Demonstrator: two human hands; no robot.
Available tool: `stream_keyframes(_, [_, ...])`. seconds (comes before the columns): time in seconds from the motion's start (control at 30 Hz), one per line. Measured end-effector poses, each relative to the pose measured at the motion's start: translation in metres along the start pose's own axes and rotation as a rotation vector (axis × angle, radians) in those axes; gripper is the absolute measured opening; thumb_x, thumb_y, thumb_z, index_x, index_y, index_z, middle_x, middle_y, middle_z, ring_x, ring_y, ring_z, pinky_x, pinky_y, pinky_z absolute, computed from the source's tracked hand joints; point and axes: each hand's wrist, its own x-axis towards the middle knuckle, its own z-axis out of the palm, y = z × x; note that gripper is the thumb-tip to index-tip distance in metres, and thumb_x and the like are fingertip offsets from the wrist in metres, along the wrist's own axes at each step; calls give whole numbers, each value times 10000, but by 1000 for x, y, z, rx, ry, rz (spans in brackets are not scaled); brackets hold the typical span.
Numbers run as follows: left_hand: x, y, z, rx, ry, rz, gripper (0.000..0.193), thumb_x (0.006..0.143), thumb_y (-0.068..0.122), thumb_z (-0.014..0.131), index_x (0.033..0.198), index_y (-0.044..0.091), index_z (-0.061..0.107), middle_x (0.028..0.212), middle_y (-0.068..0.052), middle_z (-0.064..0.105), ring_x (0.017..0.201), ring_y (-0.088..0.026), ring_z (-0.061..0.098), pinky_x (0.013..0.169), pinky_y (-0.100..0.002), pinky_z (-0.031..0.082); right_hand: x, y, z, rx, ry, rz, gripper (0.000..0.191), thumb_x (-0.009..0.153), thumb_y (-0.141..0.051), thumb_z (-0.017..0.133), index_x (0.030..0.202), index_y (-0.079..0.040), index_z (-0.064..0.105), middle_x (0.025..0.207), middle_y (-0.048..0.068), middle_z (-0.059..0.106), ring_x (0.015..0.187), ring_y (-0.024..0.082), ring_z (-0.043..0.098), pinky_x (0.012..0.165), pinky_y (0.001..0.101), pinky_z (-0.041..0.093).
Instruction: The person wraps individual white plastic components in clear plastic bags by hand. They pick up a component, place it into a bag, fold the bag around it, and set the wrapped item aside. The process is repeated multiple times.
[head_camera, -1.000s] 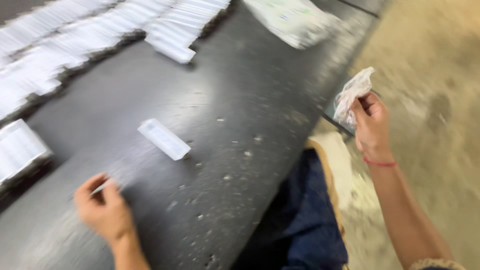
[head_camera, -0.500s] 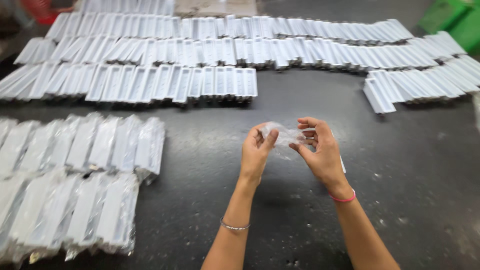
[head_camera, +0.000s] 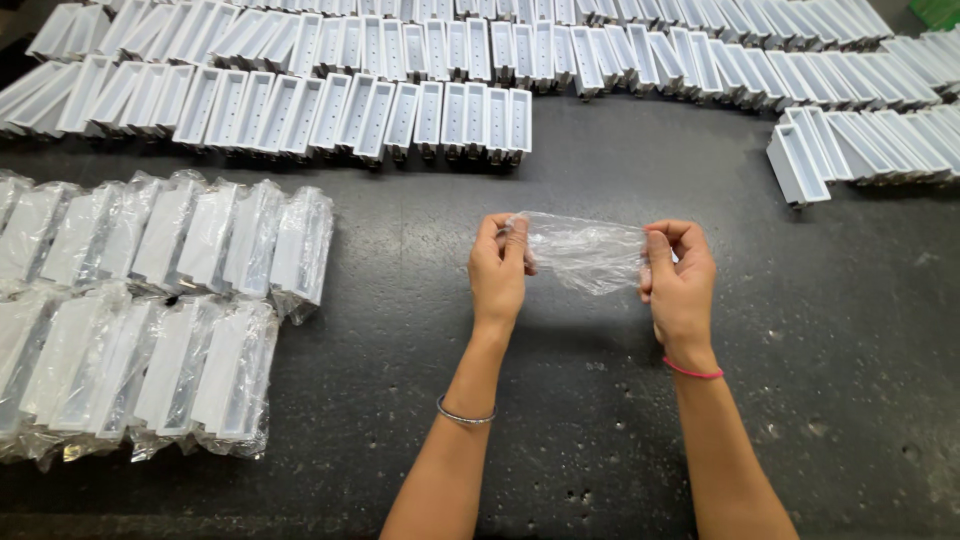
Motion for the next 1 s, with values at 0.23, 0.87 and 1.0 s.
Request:
stream_keyframes(0.23, [-4,11,-5,283,-25,538,553,956,544,655,1358,169,599,1335,-73,582,1270,-207,536,1086,-425,462,-3,-19,1,-122,57,-29,133,1020,-130,657,1093,-43,589,902,20,604,528,12,467,403,181,341])
stream_keyframes(0.87, [-2,4,-6,229,46,326,210,959,276,709,919,85,629,791,-40,708,716,-132,715,658,-272,583,-4,-3,2,-47,-41,-211,265,1104,-257,592,1188,-13,527,1108,94,610,963,149,670,869,292,624])
stream_keyframes(1.0, [-2,1,-4,169,26,277,221,967,257,705,927,73,589,775,-20,681,642,-113,715,575,-239,553,-13,-12,16,-431,-227,-496,318,958,-241,704,1163,-8,634,1160,131,647,1034,221,612,891,337,533])
